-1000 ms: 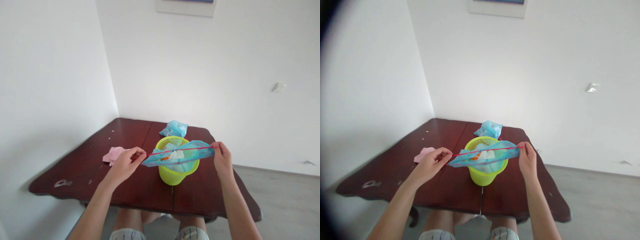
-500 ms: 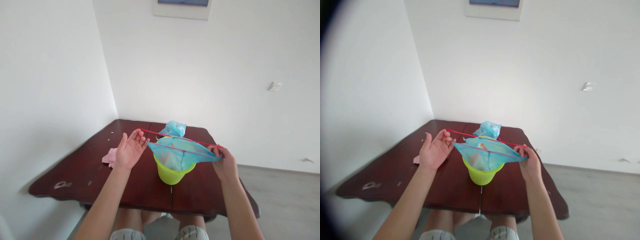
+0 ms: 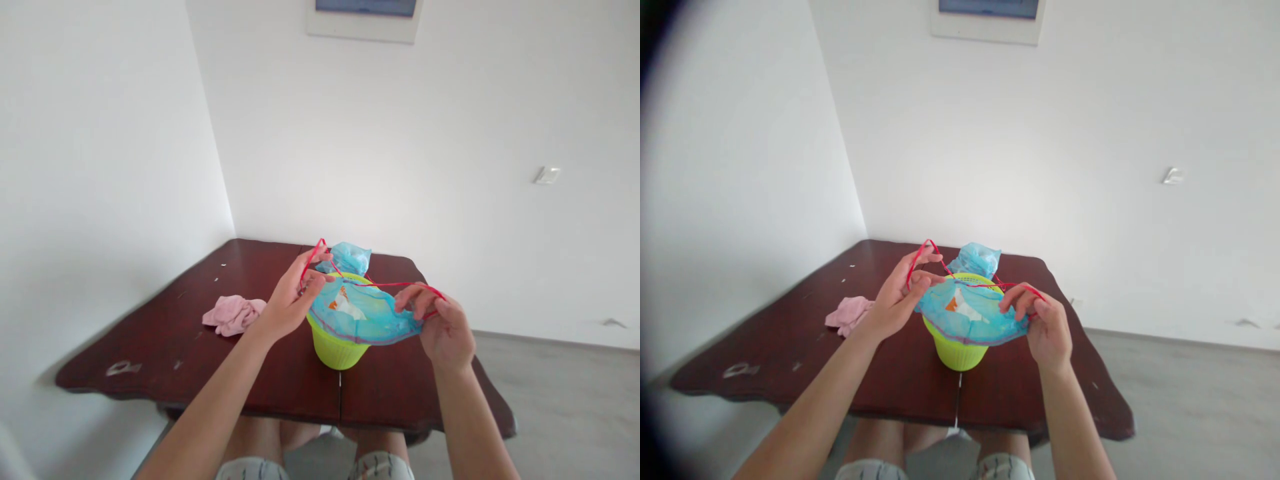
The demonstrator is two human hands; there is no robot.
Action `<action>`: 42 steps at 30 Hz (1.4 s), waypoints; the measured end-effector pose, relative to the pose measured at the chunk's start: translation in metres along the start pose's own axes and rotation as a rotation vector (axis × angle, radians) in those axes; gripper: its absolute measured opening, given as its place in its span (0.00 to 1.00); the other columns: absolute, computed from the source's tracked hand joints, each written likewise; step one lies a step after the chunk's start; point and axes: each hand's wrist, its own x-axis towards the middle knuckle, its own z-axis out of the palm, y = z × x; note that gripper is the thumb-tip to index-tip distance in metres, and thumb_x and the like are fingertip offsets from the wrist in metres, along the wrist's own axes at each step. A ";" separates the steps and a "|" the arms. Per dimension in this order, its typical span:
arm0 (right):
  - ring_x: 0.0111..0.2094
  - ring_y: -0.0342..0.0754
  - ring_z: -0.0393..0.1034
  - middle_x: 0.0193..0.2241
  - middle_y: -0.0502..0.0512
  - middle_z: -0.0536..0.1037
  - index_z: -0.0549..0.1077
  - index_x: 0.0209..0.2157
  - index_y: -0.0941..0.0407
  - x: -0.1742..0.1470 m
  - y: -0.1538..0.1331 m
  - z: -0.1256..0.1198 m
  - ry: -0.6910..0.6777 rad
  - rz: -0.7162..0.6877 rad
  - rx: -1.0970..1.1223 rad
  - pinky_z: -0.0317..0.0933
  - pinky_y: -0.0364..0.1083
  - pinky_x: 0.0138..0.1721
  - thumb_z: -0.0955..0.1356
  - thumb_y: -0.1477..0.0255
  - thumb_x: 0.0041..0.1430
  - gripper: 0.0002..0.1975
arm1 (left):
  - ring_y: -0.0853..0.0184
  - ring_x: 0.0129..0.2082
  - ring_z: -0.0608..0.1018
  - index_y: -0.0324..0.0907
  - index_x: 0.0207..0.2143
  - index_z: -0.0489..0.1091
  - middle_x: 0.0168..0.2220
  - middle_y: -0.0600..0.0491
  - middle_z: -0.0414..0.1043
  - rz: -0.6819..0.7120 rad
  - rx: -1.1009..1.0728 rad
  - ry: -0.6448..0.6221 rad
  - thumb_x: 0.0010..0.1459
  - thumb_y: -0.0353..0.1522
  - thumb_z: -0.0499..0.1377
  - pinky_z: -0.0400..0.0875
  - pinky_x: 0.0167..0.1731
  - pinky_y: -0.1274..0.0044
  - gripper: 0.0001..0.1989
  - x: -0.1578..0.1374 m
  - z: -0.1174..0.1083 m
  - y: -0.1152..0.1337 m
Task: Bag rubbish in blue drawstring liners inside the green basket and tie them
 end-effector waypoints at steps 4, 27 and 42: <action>0.38 0.55 0.78 0.35 0.56 0.84 0.85 0.39 0.51 -0.005 -0.018 0.022 -0.129 0.008 0.012 0.69 0.54 0.45 0.69 0.63 0.81 0.15 | 0.57 0.62 0.84 0.49 0.70 0.80 0.64 0.43 0.79 0.186 0.376 0.016 0.85 0.36 0.61 0.80 0.65 0.64 0.17 -0.009 0.011 0.044; 0.49 0.54 0.74 0.48 0.56 0.79 0.78 0.50 0.51 0.018 -0.058 0.076 -0.466 -0.343 -0.647 0.69 0.57 0.52 0.71 0.75 0.79 0.04 | 0.55 0.46 0.88 0.48 0.65 0.68 0.52 0.51 0.86 -0.005 0.390 -0.340 0.68 0.36 0.70 0.78 0.47 0.68 0.26 0.008 0.051 0.065; 0.42 0.50 0.75 0.41 0.52 0.80 0.79 0.49 0.50 0.011 -0.012 0.059 -0.156 -0.191 -0.571 0.70 0.52 0.45 0.71 0.68 0.84 0.03 | 0.70 0.24 0.68 0.42 0.38 0.73 0.26 0.55 0.72 -0.233 -0.249 -0.259 0.82 0.59 0.56 0.64 0.26 0.76 0.32 0.013 0.059 0.033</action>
